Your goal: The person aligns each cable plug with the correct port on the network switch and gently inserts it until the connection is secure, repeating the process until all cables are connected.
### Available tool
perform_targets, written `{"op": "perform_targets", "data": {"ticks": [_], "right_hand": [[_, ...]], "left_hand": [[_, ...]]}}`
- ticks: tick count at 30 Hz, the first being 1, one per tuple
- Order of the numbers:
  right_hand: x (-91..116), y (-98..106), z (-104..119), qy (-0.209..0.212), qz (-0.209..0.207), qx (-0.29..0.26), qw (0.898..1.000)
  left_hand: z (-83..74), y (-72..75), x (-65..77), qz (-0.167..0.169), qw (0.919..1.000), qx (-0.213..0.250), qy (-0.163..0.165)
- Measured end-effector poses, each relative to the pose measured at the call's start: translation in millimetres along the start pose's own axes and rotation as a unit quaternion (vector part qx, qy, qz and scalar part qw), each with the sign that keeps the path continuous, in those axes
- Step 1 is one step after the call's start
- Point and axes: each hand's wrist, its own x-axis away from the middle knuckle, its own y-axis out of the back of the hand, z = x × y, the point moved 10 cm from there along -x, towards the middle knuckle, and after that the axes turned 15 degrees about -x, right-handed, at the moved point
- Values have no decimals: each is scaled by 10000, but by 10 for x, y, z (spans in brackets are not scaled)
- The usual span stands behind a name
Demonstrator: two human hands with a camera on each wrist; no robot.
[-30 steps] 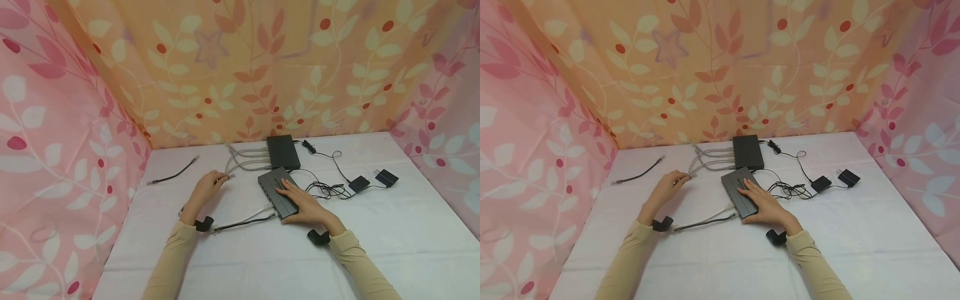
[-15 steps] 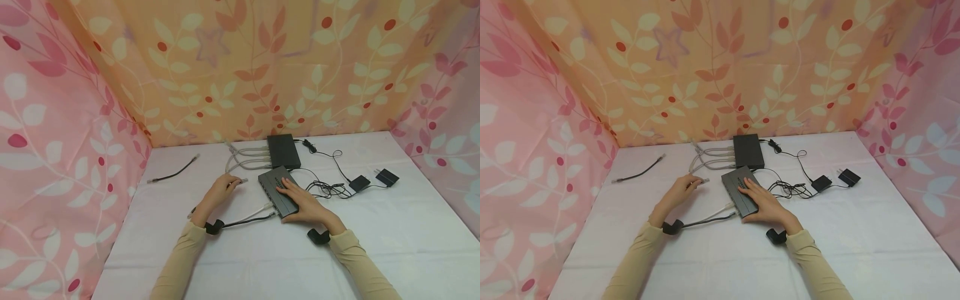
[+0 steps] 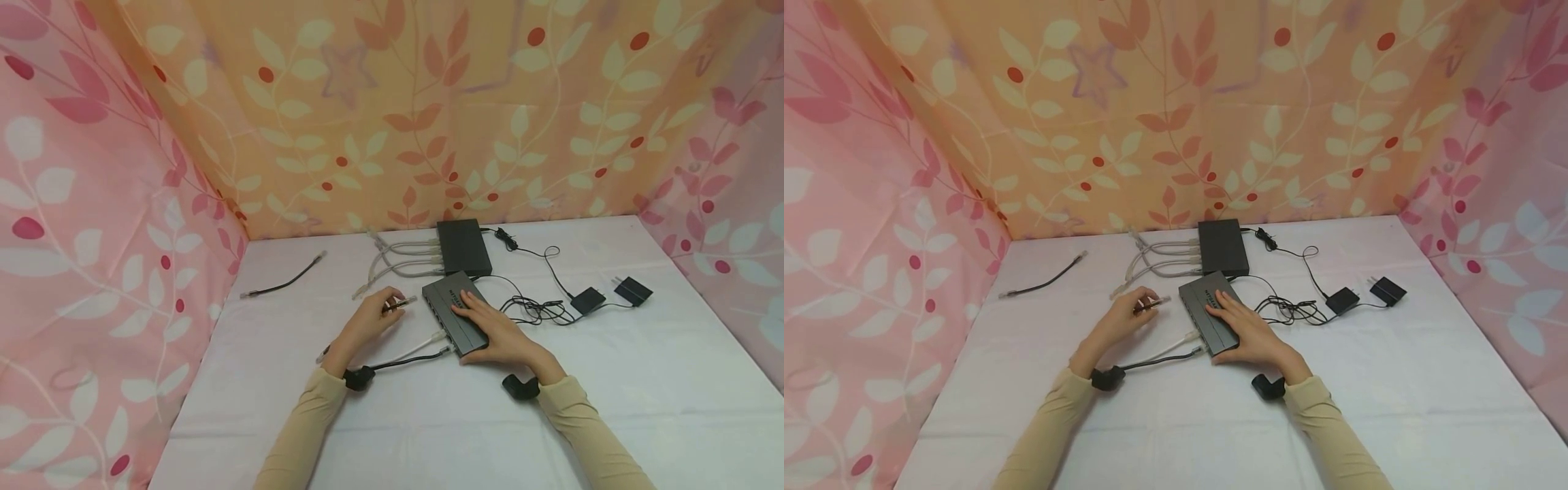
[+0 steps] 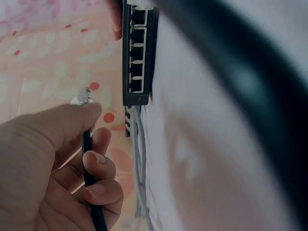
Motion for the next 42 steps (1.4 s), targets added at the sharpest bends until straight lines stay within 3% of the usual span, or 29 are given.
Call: {"op": "perform_targets", "data": {"ticks": [5, 13, 20, 35, 42], "right_hand": [[3, -6, -9, -1, 1, 3, 10000], [0, -6, -13, -44, 13, 7, 10000], [-4, 8, 12, -67, -13, -1, 10000], [-7, 4, 1, -69, 16, 26, 10000], [-6, 7, 9, -83, 17, 36, 10000]], "left_hand": [[-10, -51, -2, 16, 9998, -140, 107], [-103, -164, 11, 259, 9981, -560, -81], [-141, -260, 42, 549, 9937, -972, 104], [-285, -438, 49, 759, 9937, -829, 32], [-293, -465, 35, 633, 9932, -978, -47]]}}
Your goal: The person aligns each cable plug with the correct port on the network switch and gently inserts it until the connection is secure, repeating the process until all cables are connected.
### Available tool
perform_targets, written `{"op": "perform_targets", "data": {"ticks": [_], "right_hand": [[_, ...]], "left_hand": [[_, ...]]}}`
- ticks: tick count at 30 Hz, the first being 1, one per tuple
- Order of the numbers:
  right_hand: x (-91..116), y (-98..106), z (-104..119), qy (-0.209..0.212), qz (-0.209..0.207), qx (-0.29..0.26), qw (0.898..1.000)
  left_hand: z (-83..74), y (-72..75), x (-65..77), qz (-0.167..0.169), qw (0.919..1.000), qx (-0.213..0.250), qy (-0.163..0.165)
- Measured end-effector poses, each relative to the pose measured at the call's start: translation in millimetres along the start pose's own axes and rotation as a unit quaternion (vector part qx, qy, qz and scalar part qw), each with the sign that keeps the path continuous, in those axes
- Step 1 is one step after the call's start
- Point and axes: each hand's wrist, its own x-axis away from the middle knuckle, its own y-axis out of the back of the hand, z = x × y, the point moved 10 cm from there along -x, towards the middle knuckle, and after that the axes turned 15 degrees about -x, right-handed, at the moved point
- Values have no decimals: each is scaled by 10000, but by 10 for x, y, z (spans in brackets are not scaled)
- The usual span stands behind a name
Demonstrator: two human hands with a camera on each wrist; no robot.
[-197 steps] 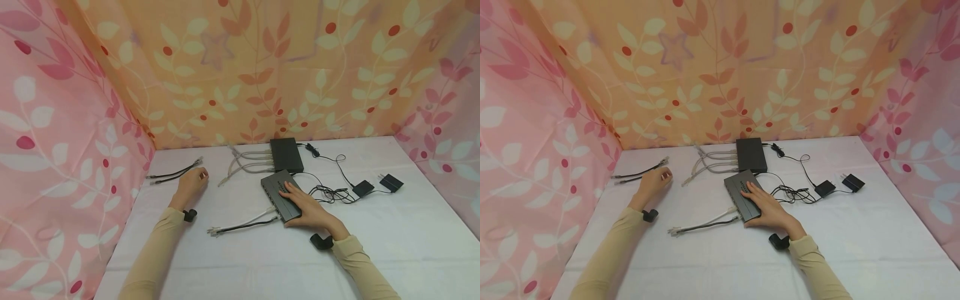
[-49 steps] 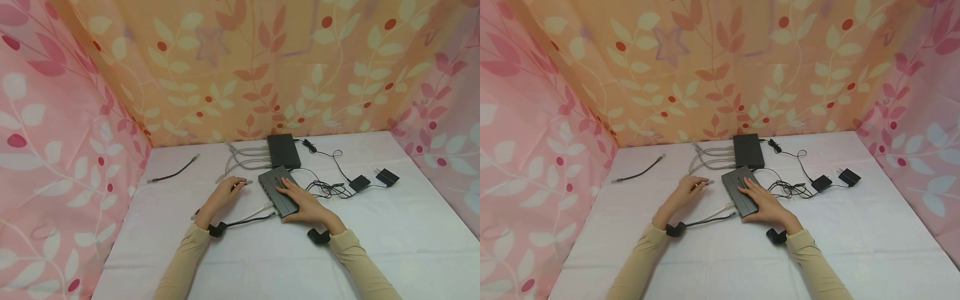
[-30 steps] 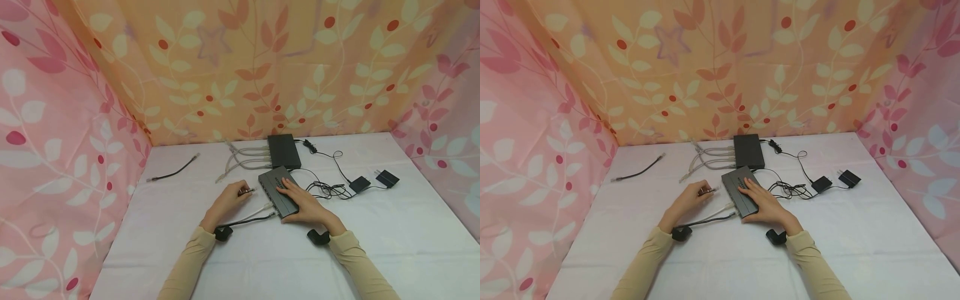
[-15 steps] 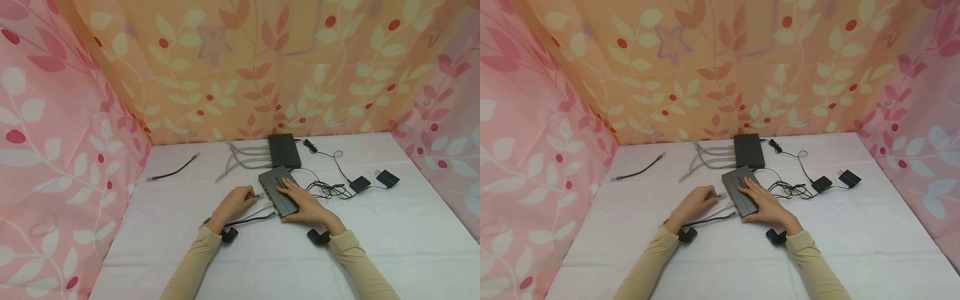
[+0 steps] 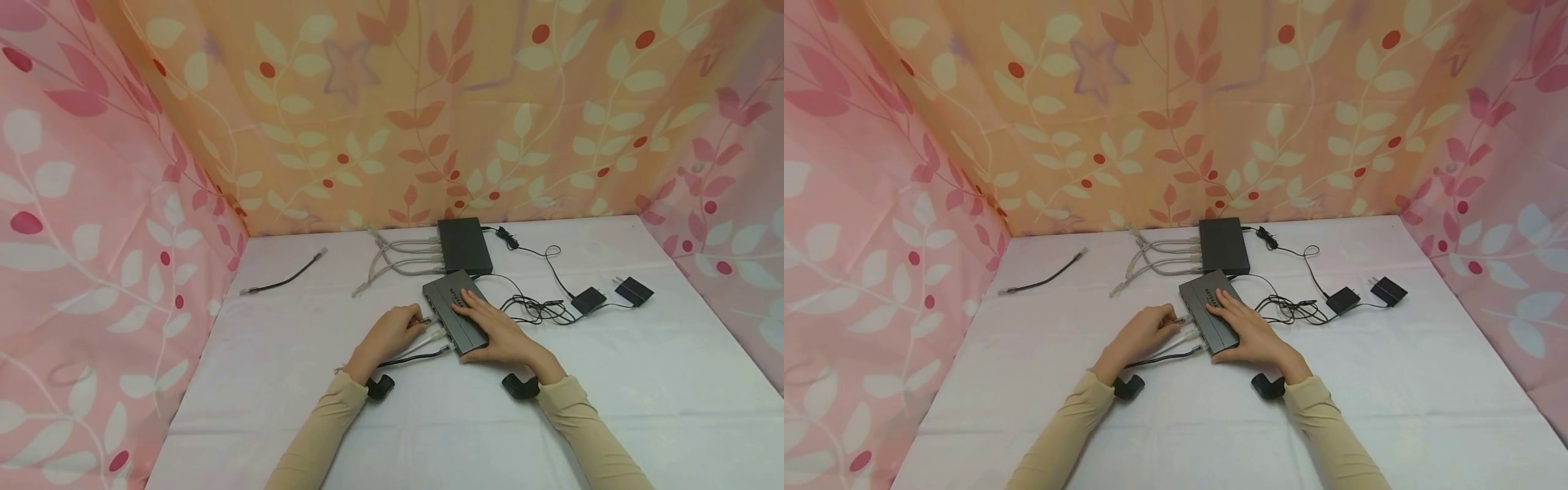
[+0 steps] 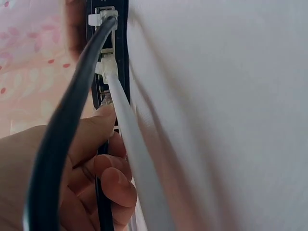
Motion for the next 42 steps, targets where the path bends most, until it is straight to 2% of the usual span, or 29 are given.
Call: {"op": "perform_targets", "data": {"ticks": [11, 18, 26, 35, 42], "right_hand": [[-1, -3, -2, -26, -1, -28, 10000], [6, 9, -11, -31, 1, -71, 10000], [-4, -4, 3, -23, 60, -8, 10000], [-9, -10, -10, -61, 45, 58, 10000], [-7, -10, -14, -36, 32, 20, 10000]], "left_hand": [[-29, -19, -40, -32, 10000, -21, 23], [-36, -59, -79, -26, 9999, 69, -118], [-50, -79, -106, 90, 9993, 215, -284], [-38, -94, -112, 210, 9990, 287, -256], [19, -73, -103, 111, 9999, -78, -105]]}}
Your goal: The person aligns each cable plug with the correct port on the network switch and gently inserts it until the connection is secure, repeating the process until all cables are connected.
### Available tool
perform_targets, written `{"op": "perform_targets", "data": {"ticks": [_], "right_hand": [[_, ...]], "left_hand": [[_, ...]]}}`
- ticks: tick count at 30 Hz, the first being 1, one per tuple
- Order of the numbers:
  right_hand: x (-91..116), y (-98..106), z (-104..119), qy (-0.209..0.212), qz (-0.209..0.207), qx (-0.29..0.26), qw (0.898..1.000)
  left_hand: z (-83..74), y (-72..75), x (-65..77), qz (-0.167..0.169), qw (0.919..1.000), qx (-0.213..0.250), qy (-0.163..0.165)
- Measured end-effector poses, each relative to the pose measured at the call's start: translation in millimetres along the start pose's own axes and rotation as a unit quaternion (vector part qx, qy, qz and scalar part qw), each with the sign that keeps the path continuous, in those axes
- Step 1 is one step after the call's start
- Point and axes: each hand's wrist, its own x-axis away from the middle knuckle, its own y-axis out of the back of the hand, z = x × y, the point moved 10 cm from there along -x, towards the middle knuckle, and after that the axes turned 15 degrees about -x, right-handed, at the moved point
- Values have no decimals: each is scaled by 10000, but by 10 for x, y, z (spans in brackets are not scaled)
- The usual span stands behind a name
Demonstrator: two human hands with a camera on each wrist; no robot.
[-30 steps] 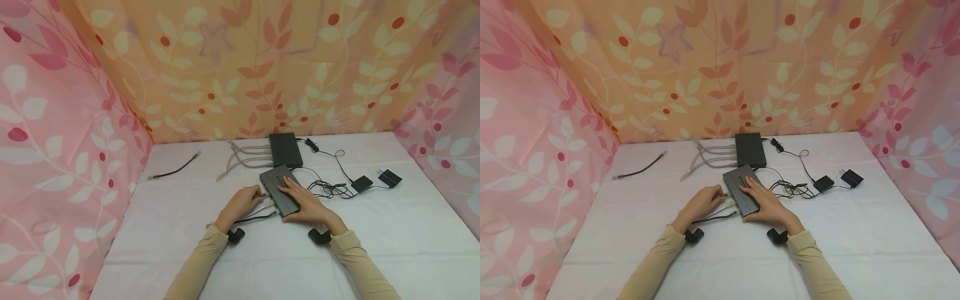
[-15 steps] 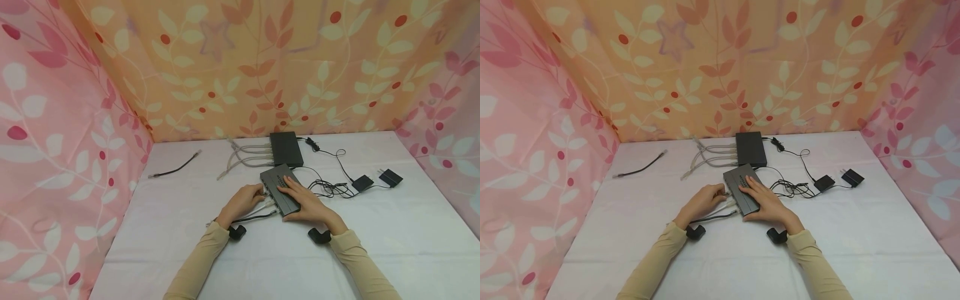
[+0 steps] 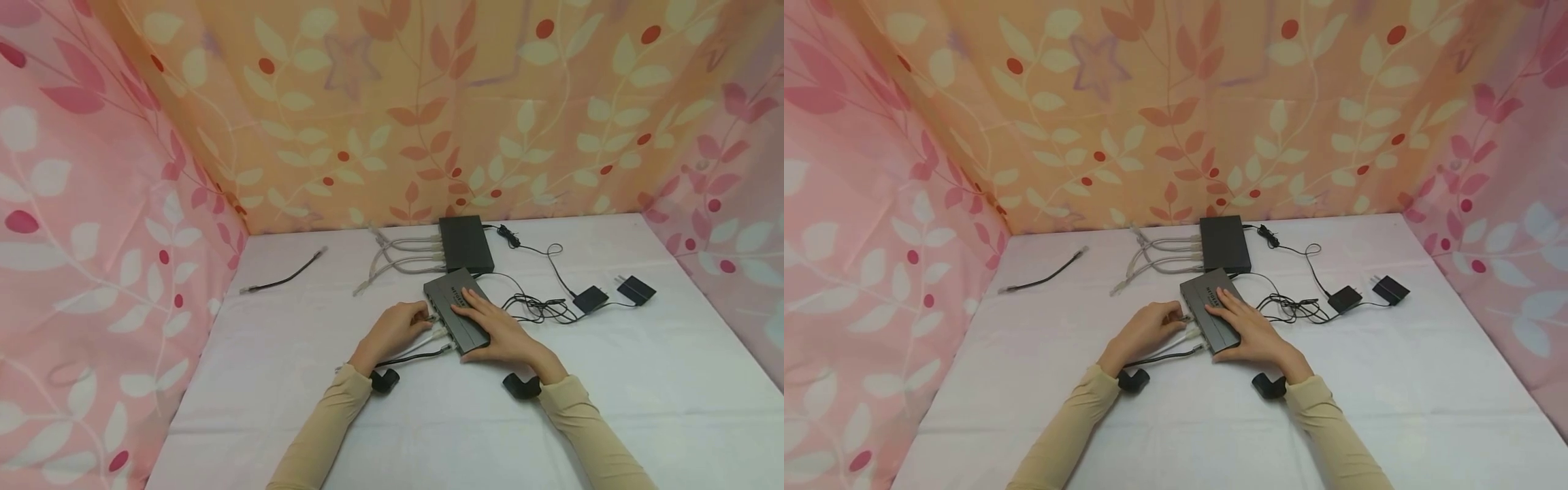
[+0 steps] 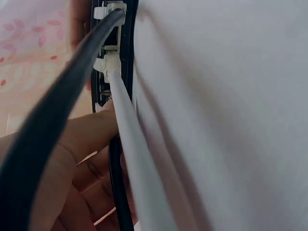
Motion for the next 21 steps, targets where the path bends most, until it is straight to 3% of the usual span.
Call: {"op": "perform_targets", "data": {"ticks": [7, 21], "right_hand": [[0, 1, 3, 58, -15, 50, 10000], [7, -9, -8, 86, -25, 73, 9999]], "left_hand": [[67, 32, 14, -60, 9999, -136, 65], [299, 99, 75, 53, 10000, 36, -32]]}}
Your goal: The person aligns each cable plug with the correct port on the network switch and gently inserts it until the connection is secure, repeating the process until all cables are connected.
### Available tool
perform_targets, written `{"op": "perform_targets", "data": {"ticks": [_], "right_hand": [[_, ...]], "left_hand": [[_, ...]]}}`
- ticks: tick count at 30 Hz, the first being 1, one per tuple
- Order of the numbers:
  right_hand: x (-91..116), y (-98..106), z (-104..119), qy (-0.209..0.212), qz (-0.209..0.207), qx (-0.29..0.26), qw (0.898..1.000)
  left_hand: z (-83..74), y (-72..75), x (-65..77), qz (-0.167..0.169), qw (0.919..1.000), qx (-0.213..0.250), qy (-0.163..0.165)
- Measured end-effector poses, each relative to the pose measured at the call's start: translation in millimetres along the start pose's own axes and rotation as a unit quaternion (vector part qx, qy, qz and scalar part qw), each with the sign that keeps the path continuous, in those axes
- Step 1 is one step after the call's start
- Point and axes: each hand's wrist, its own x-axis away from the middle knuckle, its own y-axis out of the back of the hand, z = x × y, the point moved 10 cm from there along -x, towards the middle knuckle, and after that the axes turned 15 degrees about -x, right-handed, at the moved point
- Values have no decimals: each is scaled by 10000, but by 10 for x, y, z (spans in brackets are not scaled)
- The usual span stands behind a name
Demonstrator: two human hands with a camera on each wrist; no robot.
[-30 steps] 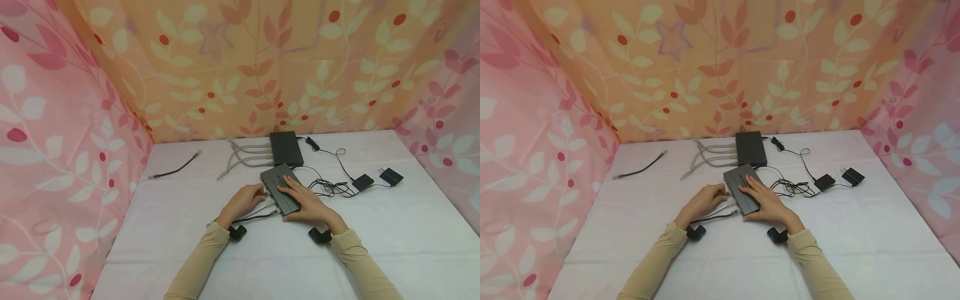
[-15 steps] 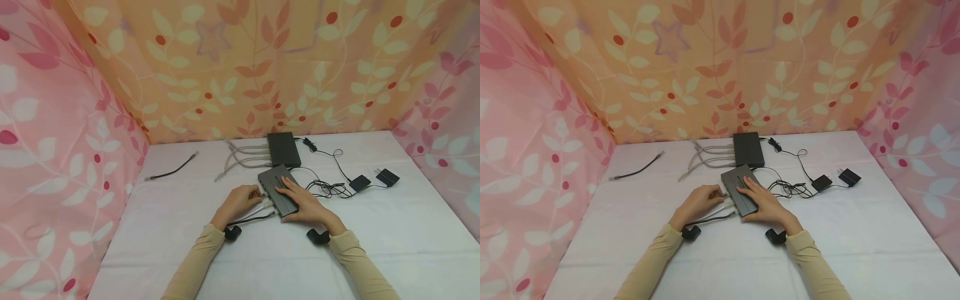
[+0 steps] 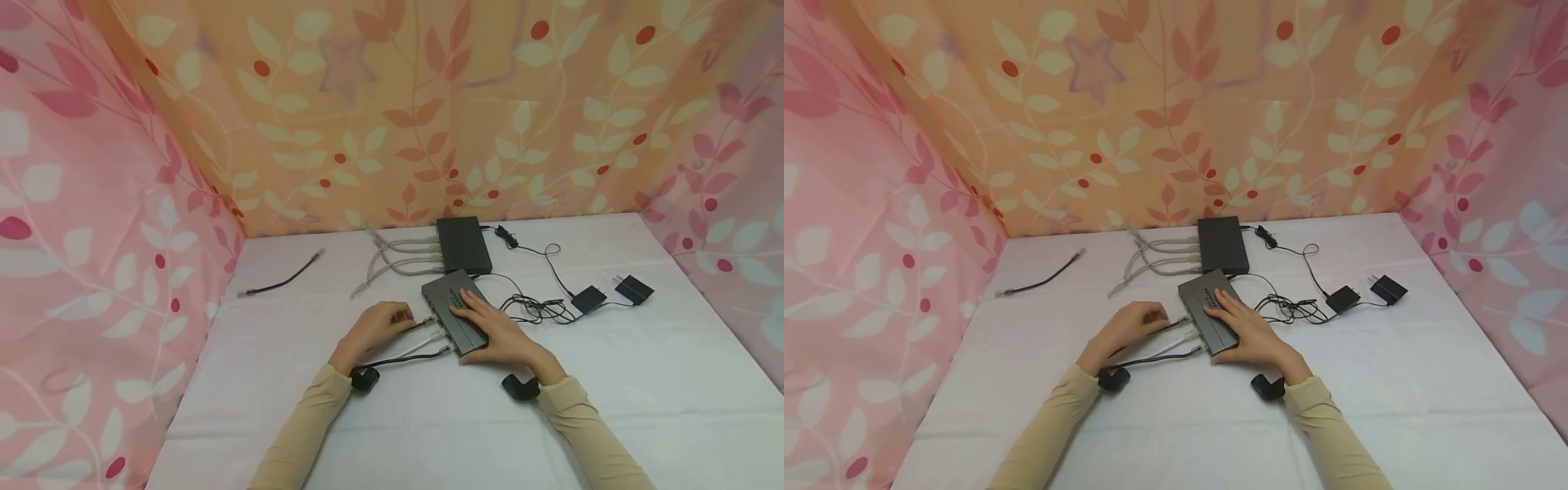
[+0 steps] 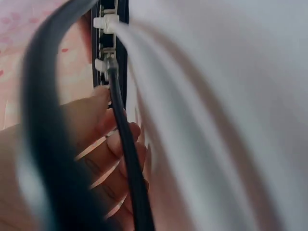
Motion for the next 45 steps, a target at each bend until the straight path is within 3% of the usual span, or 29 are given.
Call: {"op": "perform_targets", "data": {"ticks": [11, 21, 27, 37, 45], "right_hand": [[6, 8, -17, -80, -10, -59, 10000], [20, -10, 1, -24, -1, -43, 10000], [20, -12, -12, -45, -23, -70, 10000], [44, -26, 33, 55, -125, -12, 9999], [31, -13, 44, 1, -96, -41, 9999]], "left_hand": [[251, 334, 36, -194, 9997, -11, 119], [659, 542, 37, -377, 9975, -225, 546], [964, 675, 30, -720, 9933, -459, 773], [1451, 784, 140, -1413, 9809, -681, 1146], [1751, 814, 229, -1501, 9732, -474, 1677]]}}
